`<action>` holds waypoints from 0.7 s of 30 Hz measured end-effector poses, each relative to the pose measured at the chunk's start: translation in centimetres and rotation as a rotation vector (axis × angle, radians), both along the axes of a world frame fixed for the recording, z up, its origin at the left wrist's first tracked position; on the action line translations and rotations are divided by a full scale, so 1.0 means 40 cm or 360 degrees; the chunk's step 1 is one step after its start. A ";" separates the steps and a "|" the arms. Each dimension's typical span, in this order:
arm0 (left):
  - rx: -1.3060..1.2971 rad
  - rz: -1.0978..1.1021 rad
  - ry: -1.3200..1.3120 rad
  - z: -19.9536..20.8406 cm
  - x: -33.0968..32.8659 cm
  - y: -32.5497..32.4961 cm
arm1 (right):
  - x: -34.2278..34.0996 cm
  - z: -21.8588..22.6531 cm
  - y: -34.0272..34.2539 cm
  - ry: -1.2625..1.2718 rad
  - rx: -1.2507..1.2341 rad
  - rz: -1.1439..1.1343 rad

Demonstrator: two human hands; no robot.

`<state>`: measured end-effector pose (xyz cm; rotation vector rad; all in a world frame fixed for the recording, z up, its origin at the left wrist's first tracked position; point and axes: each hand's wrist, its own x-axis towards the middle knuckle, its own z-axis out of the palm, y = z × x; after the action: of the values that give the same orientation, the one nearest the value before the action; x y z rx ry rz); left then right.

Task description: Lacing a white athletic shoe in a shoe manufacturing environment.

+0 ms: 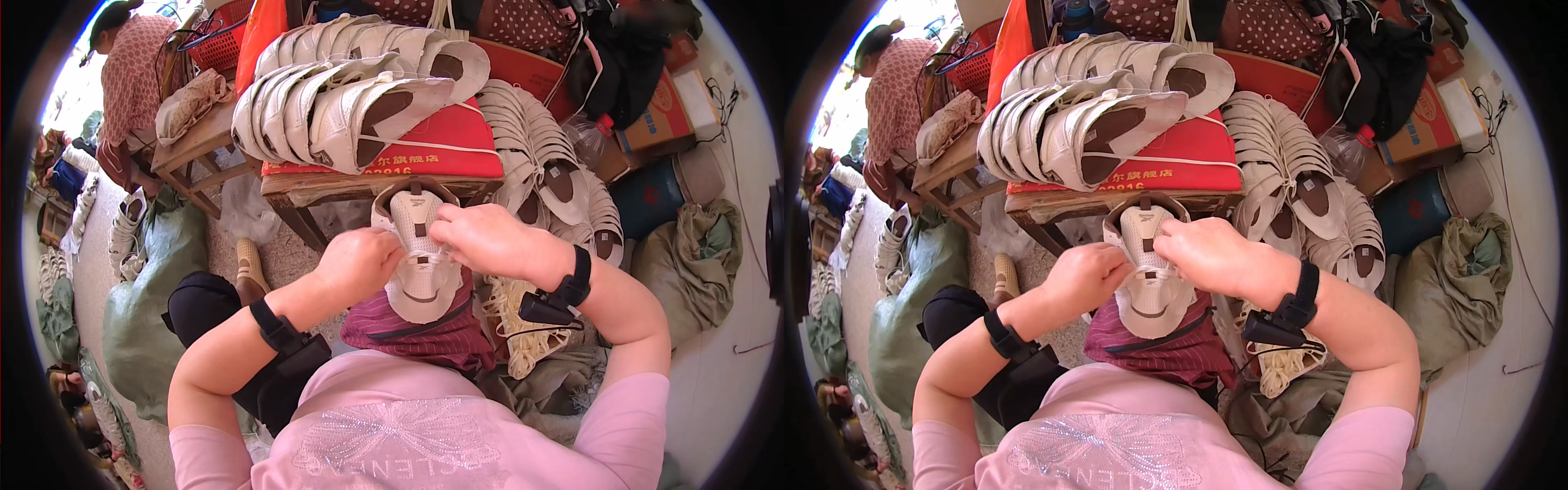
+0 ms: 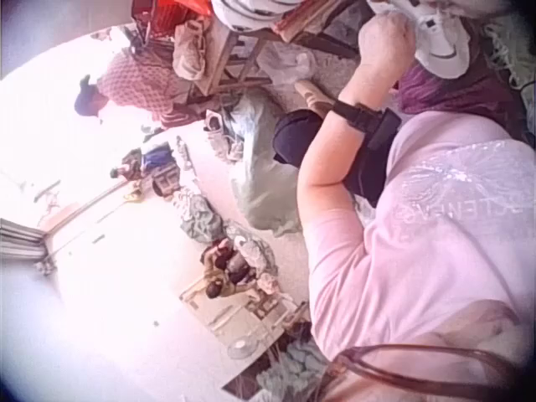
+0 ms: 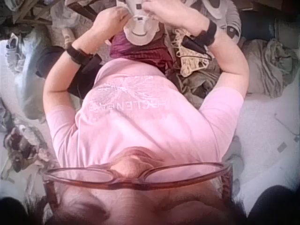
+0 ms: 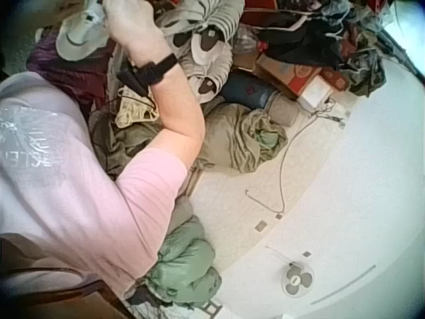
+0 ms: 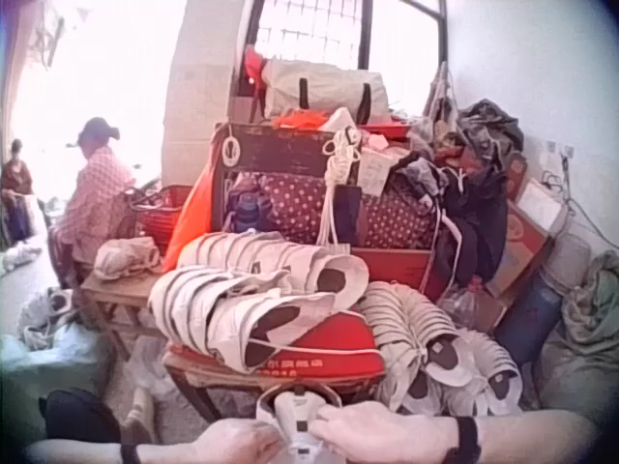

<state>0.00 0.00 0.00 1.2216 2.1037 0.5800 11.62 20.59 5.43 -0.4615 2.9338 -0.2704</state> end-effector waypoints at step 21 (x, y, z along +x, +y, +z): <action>0.0589 -0.0084 0.0512 -0.029 -0.026 0.032 | -0.016 -0.098 -0.008 0.0058 -0.0407 -0.0440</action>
<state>-1.06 1.29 -1.14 1.6661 2.2832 0.8214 10.97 20.27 1.51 -0.0876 3.0067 -0.6841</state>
